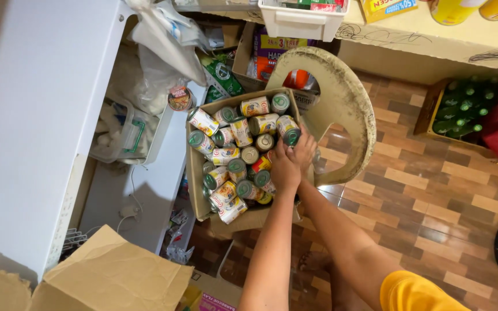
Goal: Stocking canned goods onto grocery store shelves.
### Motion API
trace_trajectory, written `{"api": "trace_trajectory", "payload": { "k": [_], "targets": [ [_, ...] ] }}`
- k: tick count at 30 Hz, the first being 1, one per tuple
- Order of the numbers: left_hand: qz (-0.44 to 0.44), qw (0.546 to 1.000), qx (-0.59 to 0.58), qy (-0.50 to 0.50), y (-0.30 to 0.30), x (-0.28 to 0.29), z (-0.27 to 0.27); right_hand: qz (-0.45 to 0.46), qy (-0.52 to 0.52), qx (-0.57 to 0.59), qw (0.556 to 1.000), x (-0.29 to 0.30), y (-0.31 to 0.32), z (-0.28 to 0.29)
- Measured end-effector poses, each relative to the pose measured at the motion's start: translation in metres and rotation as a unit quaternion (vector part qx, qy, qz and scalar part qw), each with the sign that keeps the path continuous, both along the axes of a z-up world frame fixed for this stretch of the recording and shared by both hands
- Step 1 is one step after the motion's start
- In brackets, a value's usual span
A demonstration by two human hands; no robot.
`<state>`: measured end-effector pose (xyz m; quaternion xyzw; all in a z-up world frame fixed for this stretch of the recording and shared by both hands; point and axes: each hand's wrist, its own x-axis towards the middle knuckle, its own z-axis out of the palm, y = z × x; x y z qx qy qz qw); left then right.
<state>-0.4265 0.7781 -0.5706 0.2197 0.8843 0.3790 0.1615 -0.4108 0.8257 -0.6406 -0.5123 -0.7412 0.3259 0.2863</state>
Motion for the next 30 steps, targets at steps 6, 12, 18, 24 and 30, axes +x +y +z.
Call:
{"api": "trace_trajectory", "payload": {
  "k": [6,12,18,24,30],
  "targets": [
    [0.011,0.998,-0.061,0.000,0.001,0.002,0.012,0.002,-0.005,0.032,0.999,-0.004,0.000,0.018],
    [-0.013,0.990,-0.128,-0.057,0.007,-0.006,0.039,0.006,0.038,0.044,0.998,-0.002,-0.002,0.024],
    [-0.046,0.999,-0.002,-0.002,-0.024,0.003,0.040,0.010,0.106,0.190,0.976,0.019,0.001,0.053],
    [-0.057,0.982,0.158,0.088,-0.102,0.008,0.166,0.125,0.342,-0.207,0.908,0.047,-0.040,0.204],
    [-0.007,0.983,0.181,0.014,-0.230,0.017,0.251,0.217,0.407,-0.524,0.716,0.050,-0.131,0.291]
  ]
}}
